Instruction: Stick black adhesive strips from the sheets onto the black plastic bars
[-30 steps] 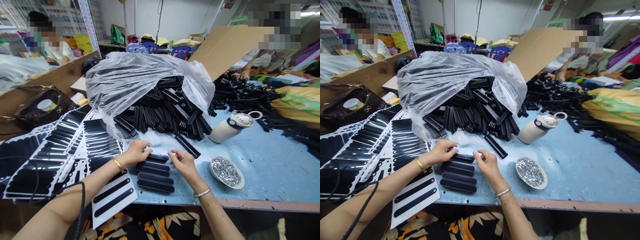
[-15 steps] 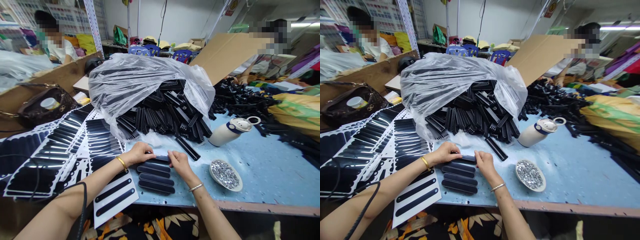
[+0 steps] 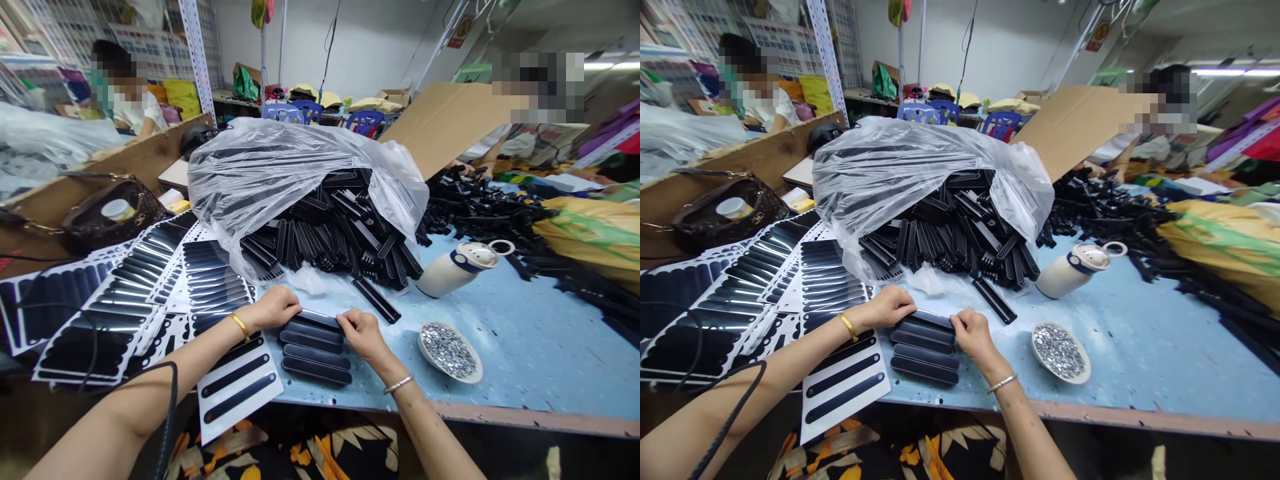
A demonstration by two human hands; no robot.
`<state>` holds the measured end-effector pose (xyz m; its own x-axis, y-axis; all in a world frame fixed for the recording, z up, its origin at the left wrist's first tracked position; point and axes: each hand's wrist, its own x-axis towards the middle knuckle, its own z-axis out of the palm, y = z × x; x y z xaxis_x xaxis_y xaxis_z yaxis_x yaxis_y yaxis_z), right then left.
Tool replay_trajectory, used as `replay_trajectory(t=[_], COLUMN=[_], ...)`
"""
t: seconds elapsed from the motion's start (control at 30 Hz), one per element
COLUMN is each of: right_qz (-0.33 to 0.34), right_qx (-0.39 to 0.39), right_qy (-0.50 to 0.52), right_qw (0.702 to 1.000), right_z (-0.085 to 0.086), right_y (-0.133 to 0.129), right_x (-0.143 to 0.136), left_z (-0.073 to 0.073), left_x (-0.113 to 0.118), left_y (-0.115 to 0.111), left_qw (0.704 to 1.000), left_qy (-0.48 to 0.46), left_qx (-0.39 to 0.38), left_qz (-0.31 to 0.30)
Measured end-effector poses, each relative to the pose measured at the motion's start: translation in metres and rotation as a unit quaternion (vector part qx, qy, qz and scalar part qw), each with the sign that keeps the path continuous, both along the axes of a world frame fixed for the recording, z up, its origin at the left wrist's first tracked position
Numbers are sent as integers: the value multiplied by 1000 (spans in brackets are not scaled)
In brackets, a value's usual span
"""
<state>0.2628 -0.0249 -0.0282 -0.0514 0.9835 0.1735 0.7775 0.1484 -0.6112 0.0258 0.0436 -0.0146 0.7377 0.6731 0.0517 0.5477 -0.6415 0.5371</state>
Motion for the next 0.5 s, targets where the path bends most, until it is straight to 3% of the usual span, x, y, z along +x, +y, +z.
replay_trajectory(t=[0.13, 0.2, 0.27, 0.4, 0.5], right_qz=[9, -4, -19, 43, 95], right_qx=[-8, -6, 21, 117, 132], right_qy=[7, 14, 16, -36, -84], right_qw=[1000, 1000, 999, 992, 983], right_z=[7, 10, 11, 2, -7], right_y=[-18, -31, -44, -66, -73], right_x=[5, 7, 6, -4, -9], left_z=[3, -2, -9, -19, -19], left_x=[-27, -35, -38, -34, -35], left_y=[-36, -55, -69, -78, -75], left_qw=[999, 995, 994, 994, 992], left_qy=[-39, -87, -104, -81, -89], left_qx=[4, -3, -29, -78, -89], left_qz=[29, 51, 34, 7, 6])
